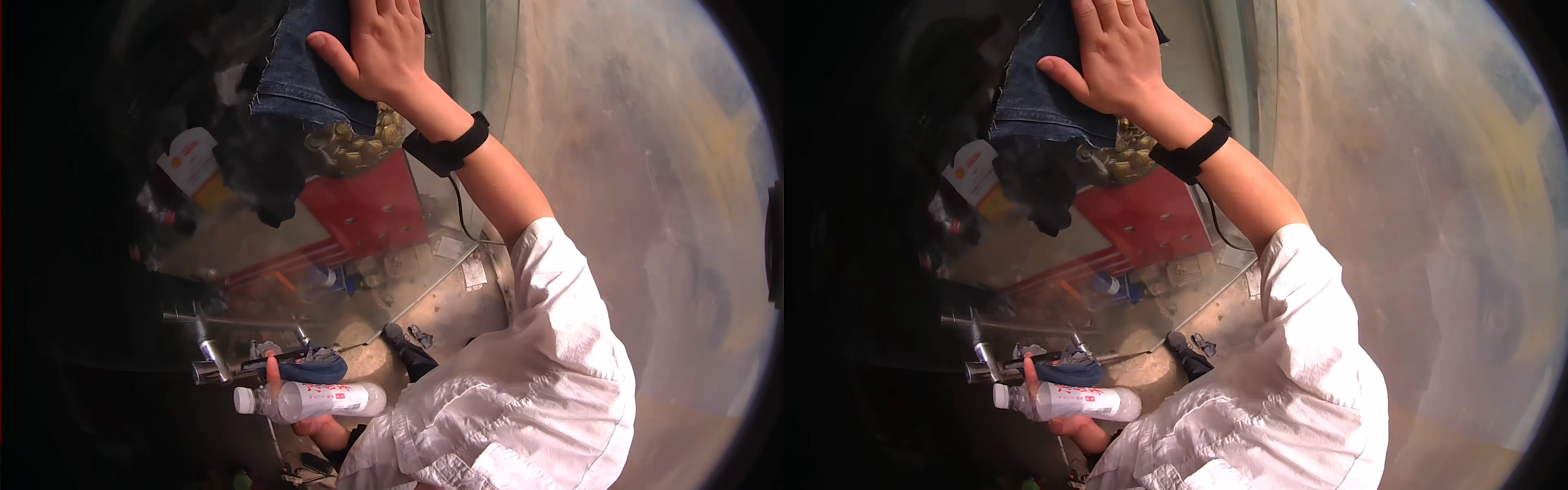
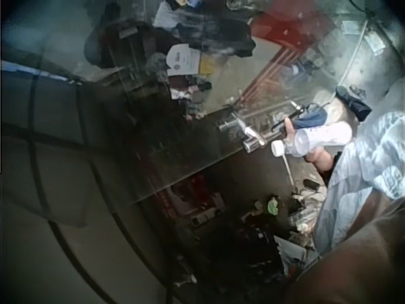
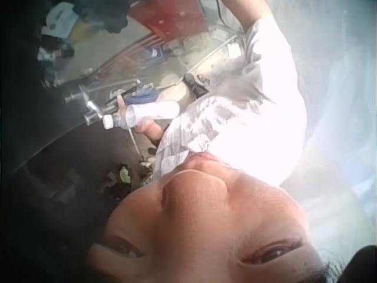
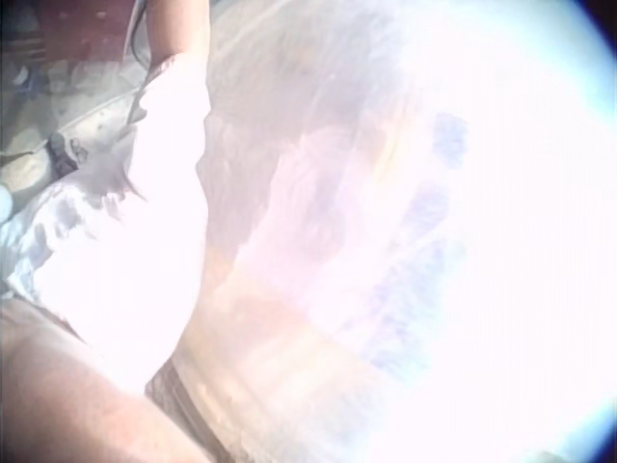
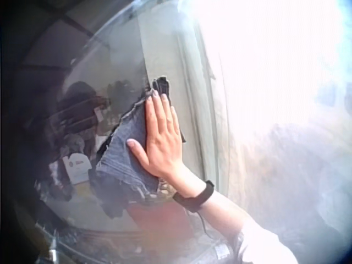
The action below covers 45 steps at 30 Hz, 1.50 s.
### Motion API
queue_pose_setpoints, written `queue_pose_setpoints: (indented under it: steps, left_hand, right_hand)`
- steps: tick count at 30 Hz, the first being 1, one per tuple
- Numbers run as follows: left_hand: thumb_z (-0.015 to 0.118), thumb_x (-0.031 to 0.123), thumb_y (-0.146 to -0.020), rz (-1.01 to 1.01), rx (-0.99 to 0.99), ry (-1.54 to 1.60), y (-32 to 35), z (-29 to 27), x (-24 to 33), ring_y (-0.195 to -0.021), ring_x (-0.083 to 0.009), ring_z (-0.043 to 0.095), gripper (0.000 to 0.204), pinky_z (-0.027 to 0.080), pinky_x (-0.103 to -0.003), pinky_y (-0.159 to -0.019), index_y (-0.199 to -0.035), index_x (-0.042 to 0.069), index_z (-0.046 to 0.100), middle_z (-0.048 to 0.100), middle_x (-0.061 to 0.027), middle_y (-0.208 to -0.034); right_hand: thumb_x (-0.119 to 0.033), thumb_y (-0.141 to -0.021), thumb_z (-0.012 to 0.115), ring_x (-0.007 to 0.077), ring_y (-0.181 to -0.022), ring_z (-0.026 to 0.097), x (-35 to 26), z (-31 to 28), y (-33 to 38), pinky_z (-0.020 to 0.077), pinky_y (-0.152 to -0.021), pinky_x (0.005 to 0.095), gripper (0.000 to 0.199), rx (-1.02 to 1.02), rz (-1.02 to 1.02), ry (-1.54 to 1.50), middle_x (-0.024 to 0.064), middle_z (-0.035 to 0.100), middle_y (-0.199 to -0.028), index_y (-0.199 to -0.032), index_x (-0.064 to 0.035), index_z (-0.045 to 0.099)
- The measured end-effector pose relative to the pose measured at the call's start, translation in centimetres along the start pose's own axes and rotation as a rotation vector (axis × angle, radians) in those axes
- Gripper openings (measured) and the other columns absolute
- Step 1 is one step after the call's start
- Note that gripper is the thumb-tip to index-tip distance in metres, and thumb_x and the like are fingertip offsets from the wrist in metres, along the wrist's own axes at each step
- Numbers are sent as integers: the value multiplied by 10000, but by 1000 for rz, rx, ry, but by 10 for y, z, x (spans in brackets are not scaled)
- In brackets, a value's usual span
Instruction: The person sprays liquid from a plastic bottle onto a glass partition and wipes the surface with a cloth.
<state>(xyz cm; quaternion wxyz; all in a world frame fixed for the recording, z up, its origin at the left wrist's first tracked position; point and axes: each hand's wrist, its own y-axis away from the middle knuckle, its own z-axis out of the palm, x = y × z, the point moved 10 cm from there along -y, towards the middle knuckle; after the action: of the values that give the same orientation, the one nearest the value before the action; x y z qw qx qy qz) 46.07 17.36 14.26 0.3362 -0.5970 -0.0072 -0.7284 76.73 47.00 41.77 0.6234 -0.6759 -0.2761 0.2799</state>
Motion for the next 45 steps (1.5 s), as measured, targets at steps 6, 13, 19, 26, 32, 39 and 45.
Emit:
queue_pose_setpoints:
  steps: [6,13,19,26,32,39,45]
  left_hand:
    - [692,599,-728,86,-176,13,-9,24,14,-1377,-307,405,1113,387,-460,-1116,-1520,-57,263,287,-194,-1580]
    - [555,706,-865,288,-222,-211,-9,30,33,-1366,-331,434,1024,380,-448,-1128,-1436,-123,363,410,-260,-1488]
    - [777,524,-701,36,-185,103,-6,32,16,-1441,-320,329,1149,328,-452,-1166,-1507,-100,245,278,-212,-1581]
    - [828,477,-674,43,-194,233,-15,35,8,-1402,-304,394,1157,358,-428,-1141,-1491,-116,263,318,-210,-1563]
    - [825,513,-619,-120,-242,225,-10,35,-16,-1294,-258,494,1184,401,-408,-1110,-1484,-106,303,340,-177,-1555]
    - [832,257,-585,-318,-366,380,-2,68,-58,-1240,-229,555,1041,479,-348,-1023,-1451,-83,365,419,-229,-1496]
    - [824,245,-591,-382,-366,513,-3,101,-70,-1267,-237,540,1039,490,-365,-1020,-1457,-81,349,410,-232,-1508]
  right_hand:
    - [-635,-875,559,422,-1484,197,-12,10,79,156,-1203,518,970,3,138,32,239,259,-1583,-1511,45,285]
    - [-638,-878,571,445,-1495,141,-37,48,233,120,-1211,527,1025,-185,273,6,264,163,-1605,-1531,61,202]
    - [-510,-927,559,412,-1501,155,-33,29,102,154,-1216,509,882,-42,172,16,212,203,-1610,-1532,38,223]
    - [-216,-893,617,400,-1484,229,-38,47,291,260,-1192,482,661,-228,300,60,206,253,-1591,-1450,33,361]
    - [25,-869,538,340,-1306,500,-39,11,388,419,-1068,388,466,-363,749,-152,207,535,-1359,-1332,-11,517]
    - [82,-870,440,258,-1097,617,-76,-19,337,459,-970,349,333,-368,1155,-602,150,616,-1157,-1178,2,537]
    - [57,-893,430,192,-1051,603,-122,-29,318,433,-958,297,209,-546,1024,-824,112,647,-1082,-1034,17,579]
